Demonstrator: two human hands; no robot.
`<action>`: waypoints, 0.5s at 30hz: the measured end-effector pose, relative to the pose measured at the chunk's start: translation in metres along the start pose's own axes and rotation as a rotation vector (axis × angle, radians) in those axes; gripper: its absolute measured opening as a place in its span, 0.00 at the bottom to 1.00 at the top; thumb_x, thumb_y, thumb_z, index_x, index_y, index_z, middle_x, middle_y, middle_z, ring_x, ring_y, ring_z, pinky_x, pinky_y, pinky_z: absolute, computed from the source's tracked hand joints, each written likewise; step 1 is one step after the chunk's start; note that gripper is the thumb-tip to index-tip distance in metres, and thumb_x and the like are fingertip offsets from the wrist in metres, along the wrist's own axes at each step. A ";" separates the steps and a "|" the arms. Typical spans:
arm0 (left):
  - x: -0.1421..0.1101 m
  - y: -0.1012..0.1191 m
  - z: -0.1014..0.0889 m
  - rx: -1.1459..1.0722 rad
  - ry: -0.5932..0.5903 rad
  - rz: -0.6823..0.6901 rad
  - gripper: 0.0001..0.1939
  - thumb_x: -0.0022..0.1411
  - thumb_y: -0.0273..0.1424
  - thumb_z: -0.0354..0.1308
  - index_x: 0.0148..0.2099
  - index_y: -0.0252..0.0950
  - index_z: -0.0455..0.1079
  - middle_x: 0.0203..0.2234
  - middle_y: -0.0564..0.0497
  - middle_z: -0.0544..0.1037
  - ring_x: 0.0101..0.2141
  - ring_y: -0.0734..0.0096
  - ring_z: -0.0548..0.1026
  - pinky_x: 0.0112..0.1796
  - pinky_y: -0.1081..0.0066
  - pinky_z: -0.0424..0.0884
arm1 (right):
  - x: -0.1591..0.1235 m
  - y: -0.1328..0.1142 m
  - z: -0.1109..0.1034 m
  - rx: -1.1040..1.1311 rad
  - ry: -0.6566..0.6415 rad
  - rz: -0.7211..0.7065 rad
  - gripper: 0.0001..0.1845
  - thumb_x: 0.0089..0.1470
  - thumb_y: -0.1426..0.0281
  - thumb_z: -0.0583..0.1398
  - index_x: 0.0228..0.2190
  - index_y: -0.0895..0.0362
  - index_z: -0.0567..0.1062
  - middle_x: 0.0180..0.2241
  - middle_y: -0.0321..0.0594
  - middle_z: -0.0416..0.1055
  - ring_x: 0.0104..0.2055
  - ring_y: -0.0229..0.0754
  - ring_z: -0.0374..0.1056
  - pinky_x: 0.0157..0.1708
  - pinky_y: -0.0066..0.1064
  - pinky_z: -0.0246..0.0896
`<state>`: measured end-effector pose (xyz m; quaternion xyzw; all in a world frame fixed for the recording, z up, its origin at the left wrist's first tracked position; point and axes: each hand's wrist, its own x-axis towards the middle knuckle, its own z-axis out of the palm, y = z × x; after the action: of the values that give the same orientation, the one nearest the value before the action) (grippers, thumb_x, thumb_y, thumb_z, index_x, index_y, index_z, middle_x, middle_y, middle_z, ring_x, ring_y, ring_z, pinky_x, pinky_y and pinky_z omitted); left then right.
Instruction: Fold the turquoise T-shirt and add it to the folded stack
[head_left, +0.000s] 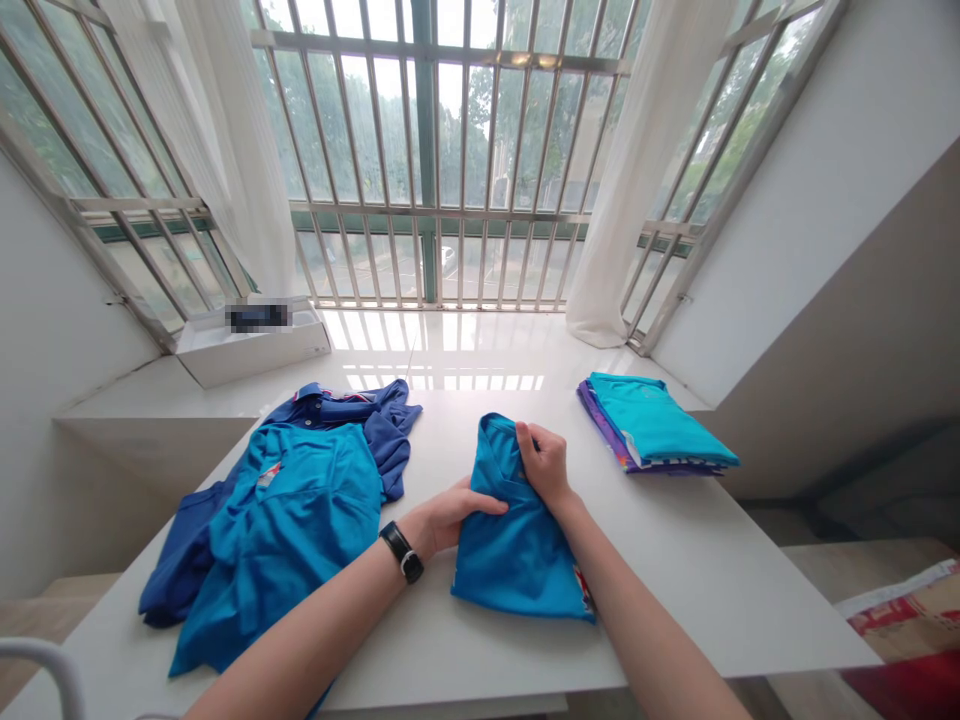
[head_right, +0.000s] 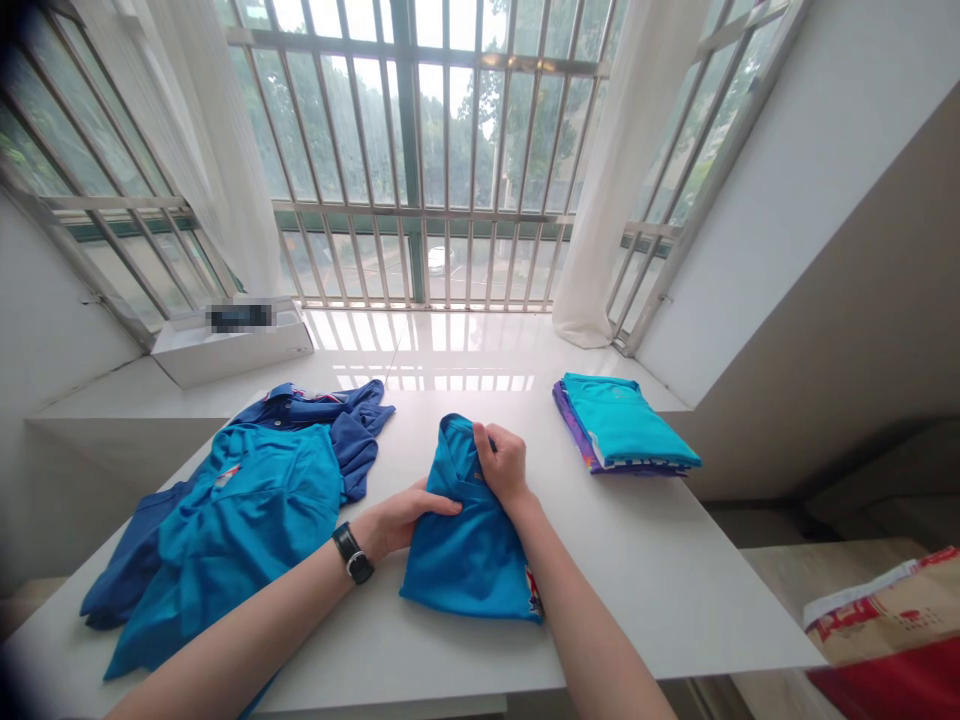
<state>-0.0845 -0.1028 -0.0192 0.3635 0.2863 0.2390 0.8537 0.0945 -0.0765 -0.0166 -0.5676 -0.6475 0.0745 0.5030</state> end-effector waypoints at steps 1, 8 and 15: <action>0.001 0.000 0.001 -0.012 0.021 0.000 0.33 0.46 0.24 0.72 0.56 0.34 0.71 0.46 0.40 0.80 0.47 0.49 0.78 0.50 0.56 0.74 | 0.000 0.001 0.000 0.012 -0.015 0.012 0.31 0.63 0.48 0.46 0.15 0.53 0.56 0.16 0.32 0.55 0.21 0.36 0.52 0.25 0.29 0.51; 0.006 0.000 -0.003 -0.020 0.122 -0.004 0.28 0.48 0.24 0.70 0.53 0.31 0.72 0.44 0.38 0.81 0.44 0.47 0.80 0.46 0.54 0.77 | 0.004 0.013 0.009 -0.016 -0.196 0.073 0.29 0.65 0.49 0.43 0.26 0.54 0.70 0.26 0.37 0.70 0.31 0.41 0.65 0.35 0.30 0.60; 0.000 0.007 0.006 0.010 0.182 0.007 0.26 0.48 0.21 0.66 0.51 0.30 0.72 0.44 0.38 0.81 0.44 0.49 0.79 0.47 0.53 0.76 | 0.010 0.038 -0.015 -0.249 -0.054 0.213 0.27 0.62 0.52 0.48 0.44 0.60 0.73 0.48 0.53 0.72 0.53 0.52 0.65 0.57 0.44 0.55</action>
<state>-0.0815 -0.1016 -0.0107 0.3457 0.3626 0.2725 0.8214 0.1316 -0.0622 -0.0291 -0.6889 -0.6010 0.0620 0.4005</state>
